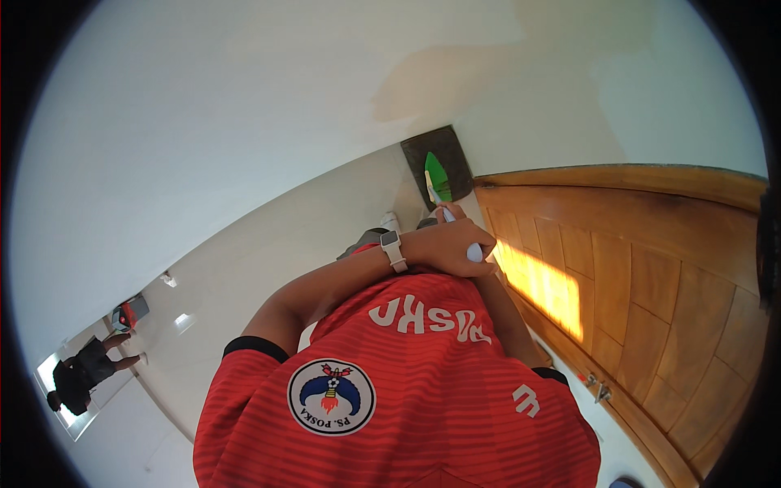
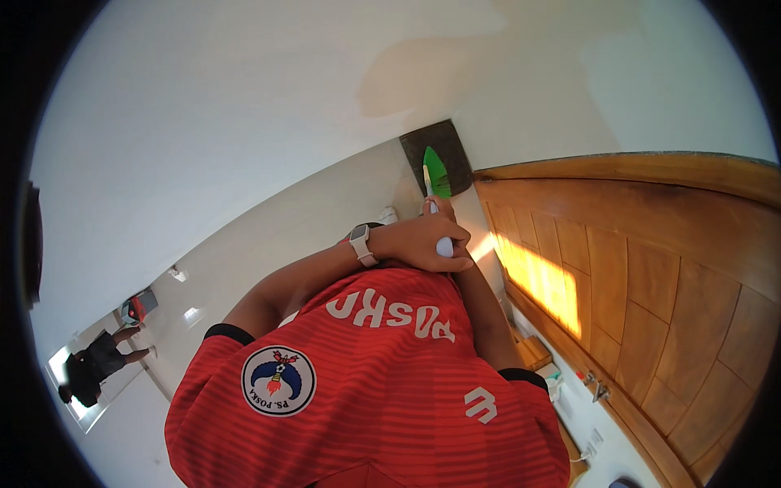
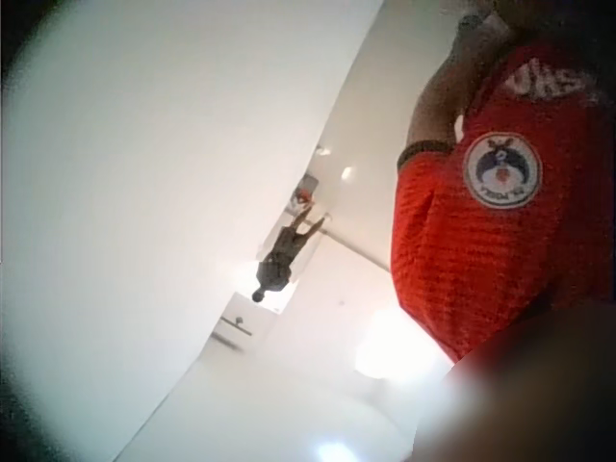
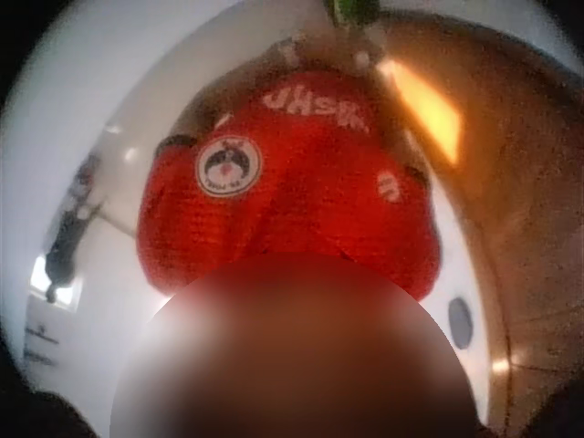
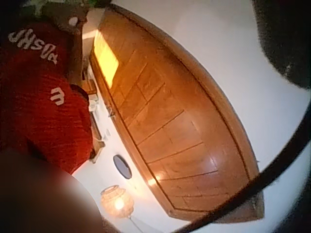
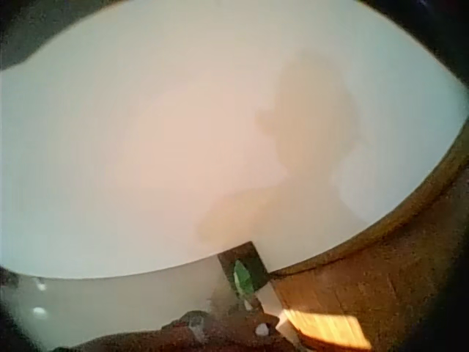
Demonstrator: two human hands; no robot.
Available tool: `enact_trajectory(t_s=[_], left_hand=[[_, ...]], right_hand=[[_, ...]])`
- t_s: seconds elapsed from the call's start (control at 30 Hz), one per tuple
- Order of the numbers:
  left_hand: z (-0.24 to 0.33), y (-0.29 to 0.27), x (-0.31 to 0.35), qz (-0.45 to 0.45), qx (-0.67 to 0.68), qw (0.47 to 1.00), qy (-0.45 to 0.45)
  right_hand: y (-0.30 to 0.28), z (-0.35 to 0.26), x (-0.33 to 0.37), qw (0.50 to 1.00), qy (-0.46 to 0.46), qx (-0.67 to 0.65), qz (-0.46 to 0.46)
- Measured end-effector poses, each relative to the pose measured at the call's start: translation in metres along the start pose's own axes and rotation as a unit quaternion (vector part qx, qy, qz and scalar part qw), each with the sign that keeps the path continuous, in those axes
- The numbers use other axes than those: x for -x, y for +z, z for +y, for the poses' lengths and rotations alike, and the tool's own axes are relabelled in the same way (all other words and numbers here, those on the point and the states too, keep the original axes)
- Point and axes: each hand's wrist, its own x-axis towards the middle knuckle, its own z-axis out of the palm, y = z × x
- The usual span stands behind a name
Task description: Assembling a green squeegee broom by attaching the handle pieces.
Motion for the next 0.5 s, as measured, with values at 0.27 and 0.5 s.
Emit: enact_trajectory(t_s=[0.27, 0.5], left_hand=[[-0.021, 0.007, 0.009, 0.011, 0.011, 1.0, -0.025], [-0.011, 0.004, 0.007, 0.032, 0.018, 0.999, -0.022]], right_hand=[[0.003, -0.019, 0.005, 0.998, 0.056, -0.022, -0.011], [-0.009, 0.015, 0.015, 0.955, 0.21, -0.194, -0.075]])
